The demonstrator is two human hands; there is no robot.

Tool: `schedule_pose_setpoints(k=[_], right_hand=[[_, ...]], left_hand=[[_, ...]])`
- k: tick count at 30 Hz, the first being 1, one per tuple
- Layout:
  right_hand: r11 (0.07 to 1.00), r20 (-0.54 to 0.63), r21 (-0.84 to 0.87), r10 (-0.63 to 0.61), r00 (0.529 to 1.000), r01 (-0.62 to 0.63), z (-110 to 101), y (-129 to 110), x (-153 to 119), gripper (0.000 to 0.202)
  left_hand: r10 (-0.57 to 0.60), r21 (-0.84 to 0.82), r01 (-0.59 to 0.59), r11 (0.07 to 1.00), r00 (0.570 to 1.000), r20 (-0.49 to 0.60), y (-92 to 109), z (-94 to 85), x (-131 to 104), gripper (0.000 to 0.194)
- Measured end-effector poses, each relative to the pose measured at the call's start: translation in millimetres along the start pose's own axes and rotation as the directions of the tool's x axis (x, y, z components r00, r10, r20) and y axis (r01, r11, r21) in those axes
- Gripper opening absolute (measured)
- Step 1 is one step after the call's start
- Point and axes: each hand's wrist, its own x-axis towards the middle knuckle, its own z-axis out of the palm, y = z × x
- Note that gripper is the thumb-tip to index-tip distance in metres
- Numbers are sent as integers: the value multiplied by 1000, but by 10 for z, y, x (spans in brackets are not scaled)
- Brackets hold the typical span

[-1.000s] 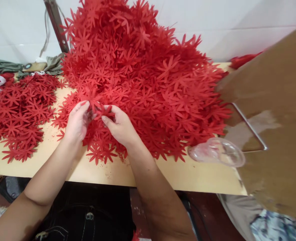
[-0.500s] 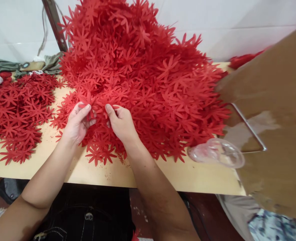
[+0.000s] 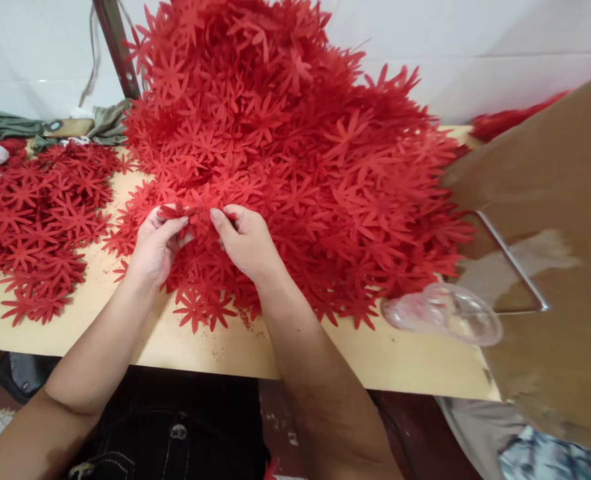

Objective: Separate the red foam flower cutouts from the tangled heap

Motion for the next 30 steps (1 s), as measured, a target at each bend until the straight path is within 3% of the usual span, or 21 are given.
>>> schedule_pose_setpoints(k=[4,9,14,18,24,27,30], right_hand=[[991,-45,-65,-124,991,121,-26,-4,49,33],[995,-74,98,17,997,-10,-17,-46,102,10],[1000,-103,-21,20,995,-22,30,-79,122,31],[984,-97,-173,-48,994,31,51,-89,111,37],[946,-122,-309,-139,983,96,73,-102,109,39],[974,-144,-208,-116,983,84,57,-93,144,33],[998,-100,-34,-60,993,57,0,-57,191,11]], left_hand=[[-5,14,5,1000,1000,-9,9,-23,15,25],[-24,-31,23,999,999,-31,27,-10,-1,18],[-10,2,9,1000,998,56,41,15,-32,21],[15,85,-27,996,991,136,23,16,-38,26],[1,96,0,995,1000,-8,11,8,-25,27],[22,63,-19,998,999,-50,17,0,-9,27],[38,19,-36,999,997,-63,20,-11,10,32]])
